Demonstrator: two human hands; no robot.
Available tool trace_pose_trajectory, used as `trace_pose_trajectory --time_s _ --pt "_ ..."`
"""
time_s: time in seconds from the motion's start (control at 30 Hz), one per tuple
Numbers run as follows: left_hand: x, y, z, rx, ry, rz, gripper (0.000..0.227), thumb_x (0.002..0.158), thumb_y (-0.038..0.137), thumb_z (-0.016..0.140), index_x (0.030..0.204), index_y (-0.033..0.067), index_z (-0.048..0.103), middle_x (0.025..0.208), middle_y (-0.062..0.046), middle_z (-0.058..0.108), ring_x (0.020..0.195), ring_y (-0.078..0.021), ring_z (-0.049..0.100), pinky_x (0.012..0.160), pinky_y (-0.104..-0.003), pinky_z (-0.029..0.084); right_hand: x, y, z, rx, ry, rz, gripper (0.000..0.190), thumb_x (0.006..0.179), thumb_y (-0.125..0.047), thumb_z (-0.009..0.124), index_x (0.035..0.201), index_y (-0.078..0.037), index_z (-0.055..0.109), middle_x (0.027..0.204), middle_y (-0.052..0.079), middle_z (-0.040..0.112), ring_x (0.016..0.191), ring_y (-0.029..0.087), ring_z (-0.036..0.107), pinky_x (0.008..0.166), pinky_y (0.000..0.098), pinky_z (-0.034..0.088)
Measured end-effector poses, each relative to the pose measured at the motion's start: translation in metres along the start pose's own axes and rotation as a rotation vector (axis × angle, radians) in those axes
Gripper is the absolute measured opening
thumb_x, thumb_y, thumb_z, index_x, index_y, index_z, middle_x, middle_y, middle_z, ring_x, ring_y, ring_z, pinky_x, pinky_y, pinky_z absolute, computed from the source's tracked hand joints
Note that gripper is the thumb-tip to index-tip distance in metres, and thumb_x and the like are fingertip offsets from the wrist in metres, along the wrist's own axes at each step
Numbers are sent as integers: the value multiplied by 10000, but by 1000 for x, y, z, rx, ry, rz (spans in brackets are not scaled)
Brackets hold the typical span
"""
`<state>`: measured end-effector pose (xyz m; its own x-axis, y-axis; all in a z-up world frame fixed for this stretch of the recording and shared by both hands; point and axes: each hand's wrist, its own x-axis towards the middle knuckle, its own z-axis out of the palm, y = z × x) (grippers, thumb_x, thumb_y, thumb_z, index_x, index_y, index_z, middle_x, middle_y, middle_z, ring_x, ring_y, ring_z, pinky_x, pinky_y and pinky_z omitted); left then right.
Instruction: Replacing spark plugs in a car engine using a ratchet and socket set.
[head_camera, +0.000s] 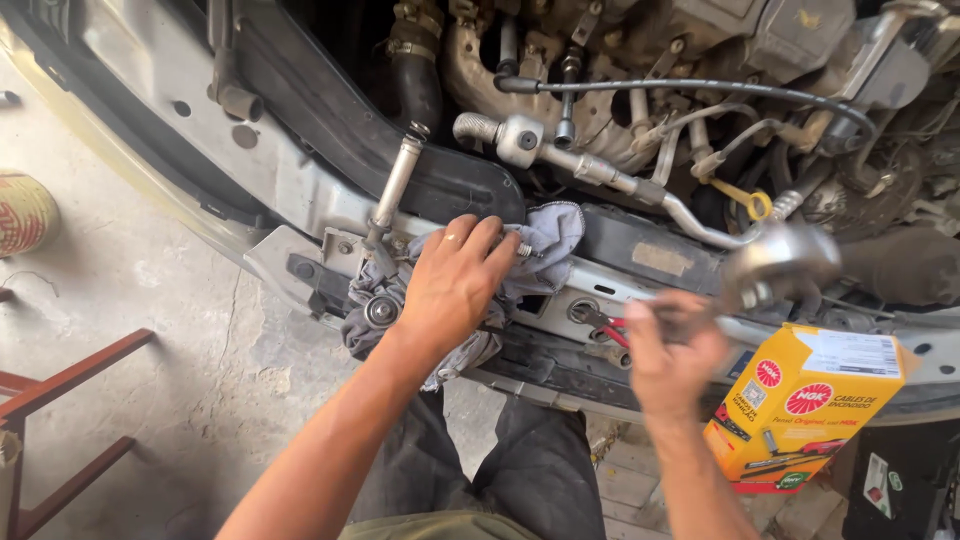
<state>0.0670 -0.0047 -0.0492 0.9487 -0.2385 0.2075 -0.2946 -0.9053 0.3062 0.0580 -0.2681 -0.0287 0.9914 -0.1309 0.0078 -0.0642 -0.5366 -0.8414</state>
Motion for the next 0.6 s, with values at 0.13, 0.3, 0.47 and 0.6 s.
trace_pose_trajectory --time_s 0.13,0.3,0.47,0.6 --pt "0 -4 23 24 -104 22 218 922 177 647 1136 146 674 1058 -78 632 1051 -299 597 774 -372 486 -1 -1 55 142 -28 166 202 831 -172 815 978 -50 747 785 62 654 653 113 599 561 277 480" --pt "3 -8 27 -71 -160 -77 217 916 137 636 1121 167 699 1027 -54 624 1048 -295 599 736 -363 505 0 -12 98 148 -85 428 272 753 -85 811 1022 -122 809 814 66 764 770 107 677 695 270 552" --pt "-2 -9 27 -125 -116 -108 192 951 165 615 1121 172 706 1057 -52 650 1075 -289 606 765 -359 515 -1 -2 106 116 -96 405 239 771 -36 819 1002 -97 805 809 64 760 711 91 636 659 280 547" --pt "1 -16 12 -235 20 2 194 1023 184 517 1087 124 689 1065 -95 677 1116 -315 622 896 -372 512 6 -10 104 112 -86 286 197 764 -81 831 959 -93 805 812 54 756 763 89 634 753 288 537"
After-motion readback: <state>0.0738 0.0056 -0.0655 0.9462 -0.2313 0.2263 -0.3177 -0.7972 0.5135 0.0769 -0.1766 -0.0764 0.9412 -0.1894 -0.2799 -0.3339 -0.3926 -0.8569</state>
